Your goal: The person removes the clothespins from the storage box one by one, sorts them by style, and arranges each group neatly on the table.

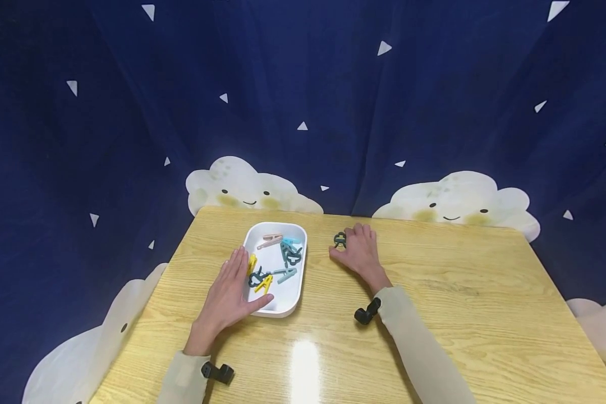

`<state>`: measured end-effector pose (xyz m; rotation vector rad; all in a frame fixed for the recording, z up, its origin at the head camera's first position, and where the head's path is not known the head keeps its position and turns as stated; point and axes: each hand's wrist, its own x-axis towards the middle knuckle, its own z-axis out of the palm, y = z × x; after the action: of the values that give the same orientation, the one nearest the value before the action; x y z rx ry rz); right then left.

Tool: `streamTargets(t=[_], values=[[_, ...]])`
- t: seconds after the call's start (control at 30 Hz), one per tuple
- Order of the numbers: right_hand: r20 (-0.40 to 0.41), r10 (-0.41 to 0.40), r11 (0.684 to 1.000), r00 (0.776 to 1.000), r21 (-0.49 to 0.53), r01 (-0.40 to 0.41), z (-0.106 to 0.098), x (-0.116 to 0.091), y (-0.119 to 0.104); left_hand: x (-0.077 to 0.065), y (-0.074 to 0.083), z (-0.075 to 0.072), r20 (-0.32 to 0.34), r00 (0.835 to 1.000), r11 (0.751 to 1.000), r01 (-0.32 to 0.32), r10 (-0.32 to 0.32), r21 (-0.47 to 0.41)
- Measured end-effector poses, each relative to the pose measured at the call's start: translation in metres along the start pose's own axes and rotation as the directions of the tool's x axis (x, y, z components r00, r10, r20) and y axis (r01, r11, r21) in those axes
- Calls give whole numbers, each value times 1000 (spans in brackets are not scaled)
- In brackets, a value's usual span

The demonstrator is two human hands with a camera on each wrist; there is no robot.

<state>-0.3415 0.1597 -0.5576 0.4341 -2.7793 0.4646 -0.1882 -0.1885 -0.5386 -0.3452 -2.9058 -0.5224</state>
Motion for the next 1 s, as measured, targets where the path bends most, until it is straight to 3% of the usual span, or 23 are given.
streamTargets(t=[0.63, 1.0], values=[[-84, -134, 989, 987, 53, 139, -12, -2, -63, 1, -1, 1, 19, 1000, 1000, 17, -16, -8], [-164, -137, 980, 977, 124, 158, -12, -1, -89, 2, -1, 3, 7, 1000, 1000, 5, -5, 4]])
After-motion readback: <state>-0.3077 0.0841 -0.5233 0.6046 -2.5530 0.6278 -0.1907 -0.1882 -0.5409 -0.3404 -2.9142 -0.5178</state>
